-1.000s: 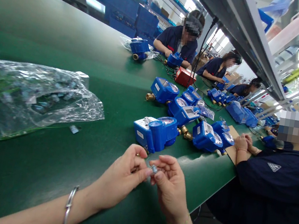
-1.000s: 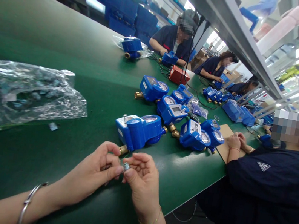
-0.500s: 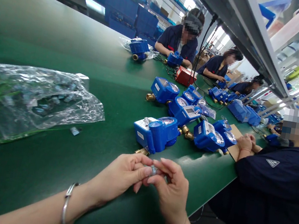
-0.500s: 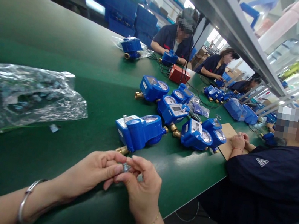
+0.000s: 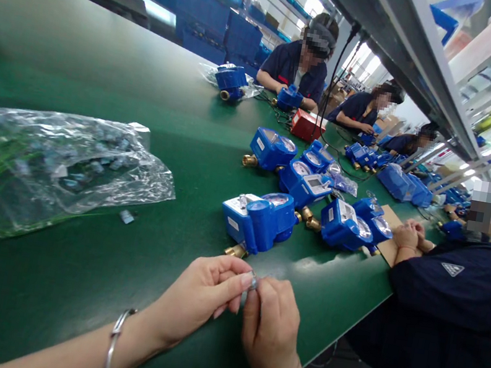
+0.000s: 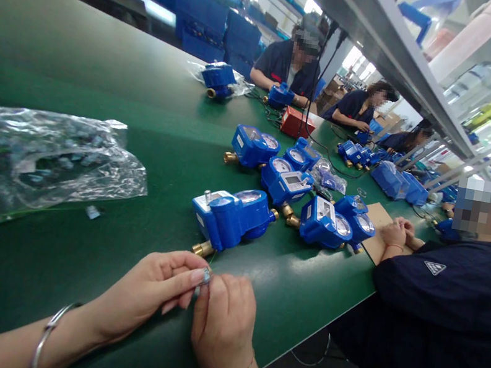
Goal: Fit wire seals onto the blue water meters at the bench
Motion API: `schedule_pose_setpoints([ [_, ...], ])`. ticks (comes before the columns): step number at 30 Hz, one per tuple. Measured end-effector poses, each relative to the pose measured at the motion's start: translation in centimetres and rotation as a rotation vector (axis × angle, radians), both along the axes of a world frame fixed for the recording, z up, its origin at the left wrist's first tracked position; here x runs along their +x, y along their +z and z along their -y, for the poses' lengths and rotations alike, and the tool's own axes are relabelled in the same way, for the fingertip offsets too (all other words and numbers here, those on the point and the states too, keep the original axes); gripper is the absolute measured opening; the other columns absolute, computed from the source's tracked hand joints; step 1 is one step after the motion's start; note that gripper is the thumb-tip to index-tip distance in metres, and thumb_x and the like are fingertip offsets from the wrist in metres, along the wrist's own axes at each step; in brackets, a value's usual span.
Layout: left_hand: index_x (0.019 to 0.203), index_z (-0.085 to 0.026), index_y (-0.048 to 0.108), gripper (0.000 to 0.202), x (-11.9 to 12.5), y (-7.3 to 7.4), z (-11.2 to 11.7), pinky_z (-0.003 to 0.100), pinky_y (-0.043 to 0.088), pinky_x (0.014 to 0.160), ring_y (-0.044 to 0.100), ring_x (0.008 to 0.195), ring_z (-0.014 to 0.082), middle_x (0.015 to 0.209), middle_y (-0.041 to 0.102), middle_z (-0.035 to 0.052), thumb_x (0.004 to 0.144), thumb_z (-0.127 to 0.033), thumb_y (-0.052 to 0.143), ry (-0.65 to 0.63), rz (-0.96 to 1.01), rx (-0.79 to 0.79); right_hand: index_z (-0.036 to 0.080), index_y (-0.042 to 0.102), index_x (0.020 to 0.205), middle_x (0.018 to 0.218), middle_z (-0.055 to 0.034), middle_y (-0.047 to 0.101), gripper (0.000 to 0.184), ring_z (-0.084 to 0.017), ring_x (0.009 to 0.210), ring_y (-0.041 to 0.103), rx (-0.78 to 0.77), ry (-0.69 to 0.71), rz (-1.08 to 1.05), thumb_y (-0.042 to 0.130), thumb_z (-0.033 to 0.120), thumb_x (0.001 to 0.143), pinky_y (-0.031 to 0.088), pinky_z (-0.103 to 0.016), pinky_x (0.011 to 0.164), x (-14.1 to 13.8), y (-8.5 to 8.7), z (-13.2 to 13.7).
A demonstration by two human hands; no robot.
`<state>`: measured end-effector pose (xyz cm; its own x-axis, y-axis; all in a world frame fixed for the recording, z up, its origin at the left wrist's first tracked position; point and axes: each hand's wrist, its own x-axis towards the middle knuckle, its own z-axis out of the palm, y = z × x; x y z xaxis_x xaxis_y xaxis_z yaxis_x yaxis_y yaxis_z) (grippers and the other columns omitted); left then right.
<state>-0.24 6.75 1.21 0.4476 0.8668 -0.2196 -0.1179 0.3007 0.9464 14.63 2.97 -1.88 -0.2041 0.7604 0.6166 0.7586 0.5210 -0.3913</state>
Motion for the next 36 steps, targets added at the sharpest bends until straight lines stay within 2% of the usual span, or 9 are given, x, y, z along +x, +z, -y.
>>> schedule_pose_setpoints([
  [5,0.086,-0.014,0.064,0.023,0.0,-0.3,0.1,0.024,0.041,0.064,0.051,0.068,0.0123,0.072,0.058,0.0009,0.074,-0.034,0.065,0.049,0.022,0.109,0.02,0.05,0.109,0.085,-0.0086,0.061,0.03,-0.02,0.074,0.051,0.01,0.012,0.008,0.047,0.008,0.082,0.039,-0.034,0.067,-0.2,0.2,-0.1],
  [9,0.073,-0.017,0.067,0.021,-0.2,0.1,0.2,0.026,0.04,0.075,0.046,0.081,0.015,0.083,0.044,0.001,0.08,-0.035,0.058,0.091,-0.123,0.269,0.019,0.055,0.095,0.079,-0.0069,0.058,0.017,-0.018,0.071,0.05,-0.096,0.027,-0.133,0.043,0.013,0.085,0.037,-0.032,0.066,-0.5,0.6,-0.1],
  [17,0.062,-0.02,0.067,0.033,-0.4,-0.1,0.4,0.025,0.036,0.087,0.044,0.089,0.0157,0.087,0.039,0.0006,0.085,-0.037,0.05,0.039,-0.188,0.41,0.022,0.039,0.061,0.044,0.0088,0.026,0.03,-0.008,0.038,0.022,-0.904,0.23,-1.121,0.035,0.032,0.089,0.024,-0.022,0.04,-2.0,1.3,-0.2],
  [20,0.069,-0.02,0.068,0.028,-0.3,-0.2,0.4,0.024,0.038,0.085,0.045,0.092,0.0164,0.092,0.04,0.0013,0.085,-0.037,0.052,0.08,-0.178,0.385,0.02,0.051,0.075,0.064,0.0001,0.051,0.021,-0.013,0.058,0.046,-0.621,0.062,-0.754,0.04,0.03,0.088,0.038,-0.025,0.056,-1.7,1.3,0.1],
  [24,0.076,-0.02,0.068,0.024,-0.1,-0.3,0.6,0.023,0.039,0.084,0.047,0.091,0.0153,0.094,0.041,0.0014,0.084,-0.036,0.052,0.136,-0.183,0.361,0.018,0.055,0.094,0.085,-0.0076,0.057,0.017,-0.019,0.078,0.051,-0.158,-0.036,-0.196,0.04,0.022,0.088,0.039,-0.033,0.071,-1.2,0.7,0.2],
  [27,0.076,-0.021,0.068,0.024,-0.1,-0.5,0.7,0.023,0.039,0.087,0.047,0.093,0.0149,0.096,0.041,0.0015,0.085,-0.035,0.051,0.143,-0.222,0.401,0.018,0.051,0.077,0.068,-0.0028,0.052,0.022,-0.015,0.063,0.047,-0.275,-0.029,-0.345,0.036,0.026,0.09,0.038,-0.029,0.06,-1.6,0.7,-0.1],
  [31,0.075,-0.022,0.068,0.024,-0.2,-0.7,0.5,0.024,0.037,0.092,0.045,0.096,0.0159,0.095,0.042,0.0021,0.085,-0.034,0.051,0.123,-0.276,0.478,0.021,0.04,0.067,0.046,0.0087,0.025,0.033,-0.009,0.038,0.024,-0.828,0.088,-0.873,0.023,0.034,0.093,0.027,-0.023,0.04,-2.4,1.0,-0.3],
  [33,0.074,-0.022,0.068,0.023,-0.2,-0.8,0.5,0.024,0.036,0.093,0.045,0.098,0.0161,0.097,0.042,0.0022,0.084,-0.034,0.051,0.127,-0.276,0.477,0.02,0.044,0.073,0.051,0.0062,0.035,0.031,-0.01,0.043,0.034,-0.783,0.064,-0.839,0.025,0.034,0.093,0.033,-0.024,0.046,-2.4,0.8,-0.1],
  [36,0.075,-0.022,0.068,0.023,-0.1,-1.0,0.6,0.024,0.038,0.091,0.045,0.097,0.0159,0.1,0.041,0.0022,0.084,-0.035,0.051,0.17,-0.237,0.428,0.019,0.052,0.092,0.082,-0.005,0.056,0.019,-0.016,0.074,0.052,-0.401,-0.051,-0.469,0.036,0.03,0.09,0.04,-0.031,0.068,-1.8,0.1,0.2],
])
